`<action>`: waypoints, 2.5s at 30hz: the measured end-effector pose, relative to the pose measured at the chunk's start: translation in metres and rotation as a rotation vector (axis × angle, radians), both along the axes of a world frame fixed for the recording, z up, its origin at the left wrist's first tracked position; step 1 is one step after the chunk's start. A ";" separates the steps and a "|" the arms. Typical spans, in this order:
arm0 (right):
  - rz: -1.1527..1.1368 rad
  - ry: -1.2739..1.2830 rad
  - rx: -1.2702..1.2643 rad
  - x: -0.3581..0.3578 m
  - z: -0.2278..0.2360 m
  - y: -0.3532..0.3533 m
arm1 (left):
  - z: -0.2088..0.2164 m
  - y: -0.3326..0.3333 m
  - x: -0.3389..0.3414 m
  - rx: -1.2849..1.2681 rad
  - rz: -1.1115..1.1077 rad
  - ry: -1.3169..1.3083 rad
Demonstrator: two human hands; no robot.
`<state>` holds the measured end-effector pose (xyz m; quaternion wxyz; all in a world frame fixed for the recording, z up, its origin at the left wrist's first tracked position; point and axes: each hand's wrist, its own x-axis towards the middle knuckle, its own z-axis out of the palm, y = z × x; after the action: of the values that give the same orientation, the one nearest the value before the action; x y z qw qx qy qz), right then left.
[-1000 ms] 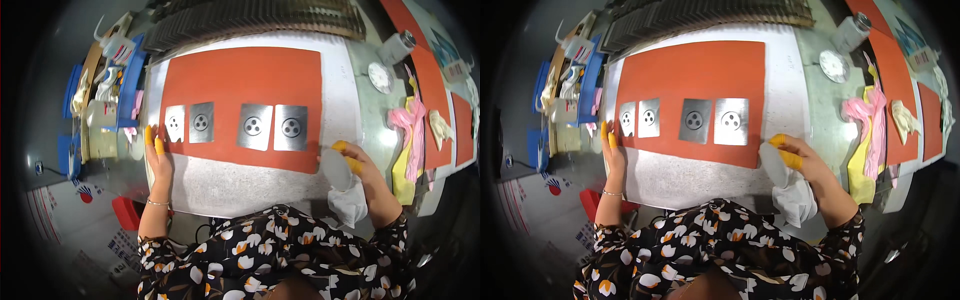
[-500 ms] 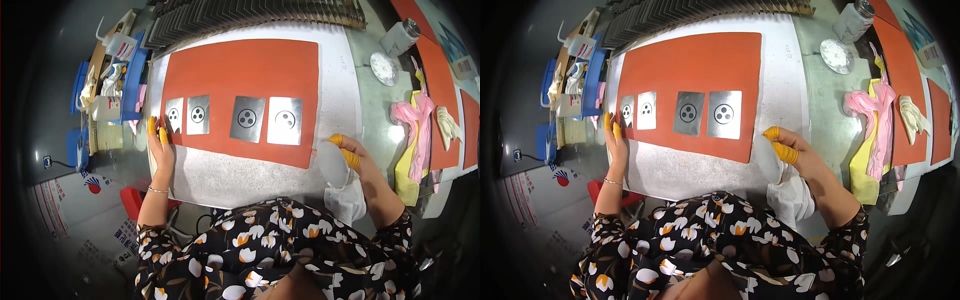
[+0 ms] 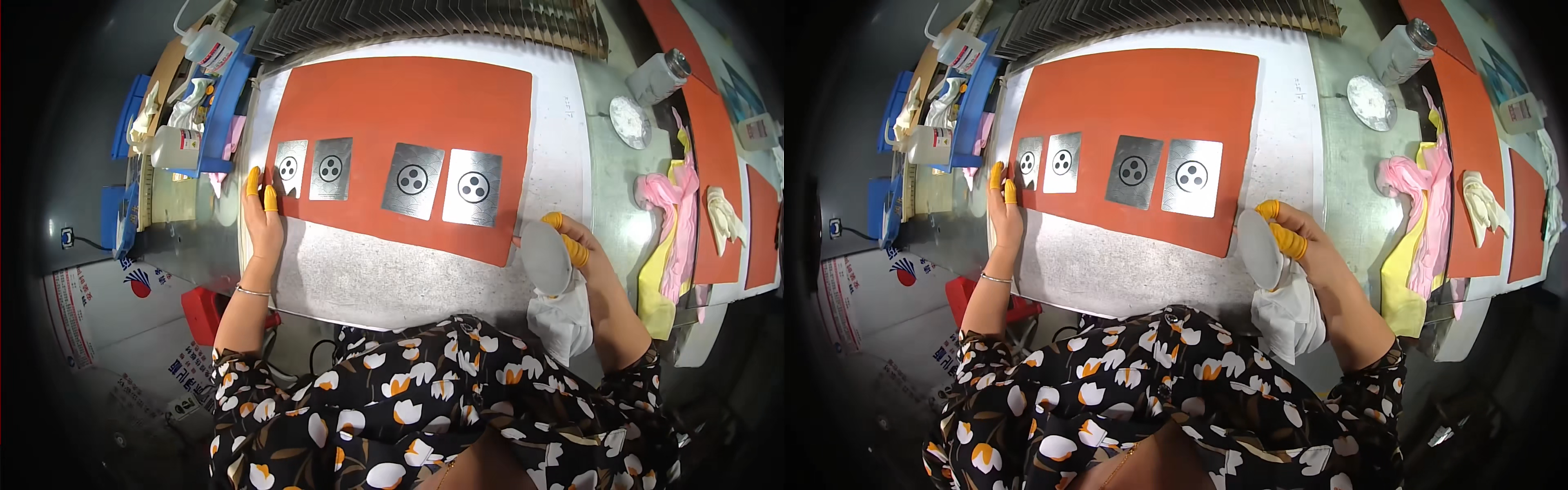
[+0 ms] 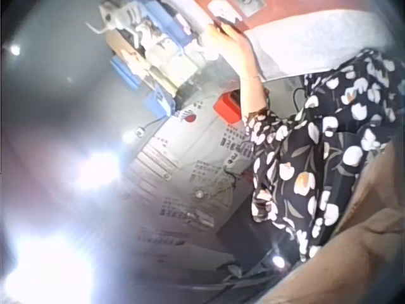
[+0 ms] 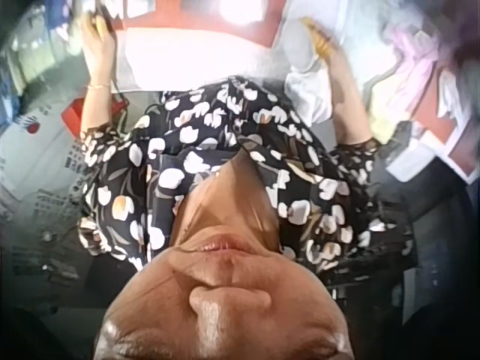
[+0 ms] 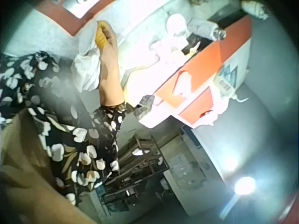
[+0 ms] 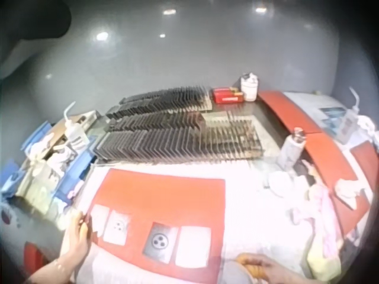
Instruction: The person cleans four small square metal plates with circular patterns on a red mat using a yellow sponge and a white cloth. They wipe the plates individually, occasionally dipping the sponge into a small bowl of liquid, and then use the cloth to dry or polish the surfaces.
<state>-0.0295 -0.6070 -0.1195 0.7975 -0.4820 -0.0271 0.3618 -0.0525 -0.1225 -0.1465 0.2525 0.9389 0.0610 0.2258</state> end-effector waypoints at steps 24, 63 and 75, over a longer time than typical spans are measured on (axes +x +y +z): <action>0.012 -0.426 -0.351 0.005 0.018 0.004 | -0.004 0.004 -0.004 -0.007 -0.003 -0.007; 0.131 -1.443 -1.302 0.045 0.063 0.094 | 0.006 -0.001 -0.002 -0.052 -0.034 -0.026; -0.321 -0.443 -0.531 -0.001 0.008 0.047 | 0.013 -0.003 -0.006 -0.187 0.014 -0.054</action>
<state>-0.0302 -0.5597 -0.1118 0.6663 -0.7365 -0.0282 0.1138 -0.0588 -0.1258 -0.1340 0.3389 0.9044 0.0814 0.2462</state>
